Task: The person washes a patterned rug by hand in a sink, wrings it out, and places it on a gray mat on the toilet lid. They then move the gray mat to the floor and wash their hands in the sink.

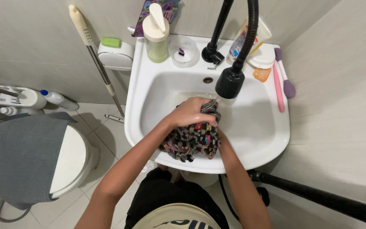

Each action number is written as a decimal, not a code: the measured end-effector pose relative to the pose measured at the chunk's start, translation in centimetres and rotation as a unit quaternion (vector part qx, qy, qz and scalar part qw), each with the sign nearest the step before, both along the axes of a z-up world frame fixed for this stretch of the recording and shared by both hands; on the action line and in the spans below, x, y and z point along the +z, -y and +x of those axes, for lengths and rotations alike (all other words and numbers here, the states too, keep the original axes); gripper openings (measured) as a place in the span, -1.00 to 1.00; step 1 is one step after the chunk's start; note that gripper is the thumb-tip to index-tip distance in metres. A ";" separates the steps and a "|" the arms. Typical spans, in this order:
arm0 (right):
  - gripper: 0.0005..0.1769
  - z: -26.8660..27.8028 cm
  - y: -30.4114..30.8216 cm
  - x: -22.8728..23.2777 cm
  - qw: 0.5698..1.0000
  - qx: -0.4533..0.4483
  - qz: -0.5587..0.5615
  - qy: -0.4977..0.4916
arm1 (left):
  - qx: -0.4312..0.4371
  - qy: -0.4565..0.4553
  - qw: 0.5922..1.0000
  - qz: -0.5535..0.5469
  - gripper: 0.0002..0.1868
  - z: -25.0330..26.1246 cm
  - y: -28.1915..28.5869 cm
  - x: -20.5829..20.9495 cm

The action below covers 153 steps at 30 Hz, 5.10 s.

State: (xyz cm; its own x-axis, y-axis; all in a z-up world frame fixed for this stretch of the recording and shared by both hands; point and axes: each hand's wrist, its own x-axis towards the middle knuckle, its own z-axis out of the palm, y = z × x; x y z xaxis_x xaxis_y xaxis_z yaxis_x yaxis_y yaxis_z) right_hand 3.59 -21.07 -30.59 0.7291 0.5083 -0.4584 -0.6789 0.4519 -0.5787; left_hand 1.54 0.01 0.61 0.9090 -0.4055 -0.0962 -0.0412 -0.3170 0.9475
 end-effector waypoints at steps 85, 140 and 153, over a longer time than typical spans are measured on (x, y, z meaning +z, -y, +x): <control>-0.08 -0.8 -3.4 23.3 0.979 -0.028 -0.142 0.146 | 0.114 0.400 0.870 0.264 -0.47 -1.6 -1.3 -5.7; -0.47 -7.1 -8.5 24.5 0.981 -0.038 0.146 0.125 | 0.262 0.088 0.958 0.081 -0.47 -4.1 1.0 2.7; -0.51 -5.0 -8.1 15.8 0.998 0.031 -0.049 0.034 | 0.420 0.109 0.898 -0.078 -0.64 -4.1 -1.1 -4.2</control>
State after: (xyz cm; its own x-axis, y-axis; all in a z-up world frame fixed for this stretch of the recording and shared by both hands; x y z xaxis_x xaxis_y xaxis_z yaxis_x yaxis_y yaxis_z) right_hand -1.38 -12.99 -14.81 0.7293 0.5085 -0.4578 -0.6609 0.3503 -0.6637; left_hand -2.54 1.12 -3.54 0.8912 0.4377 0.1191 -0.0395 -0.1866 0.9816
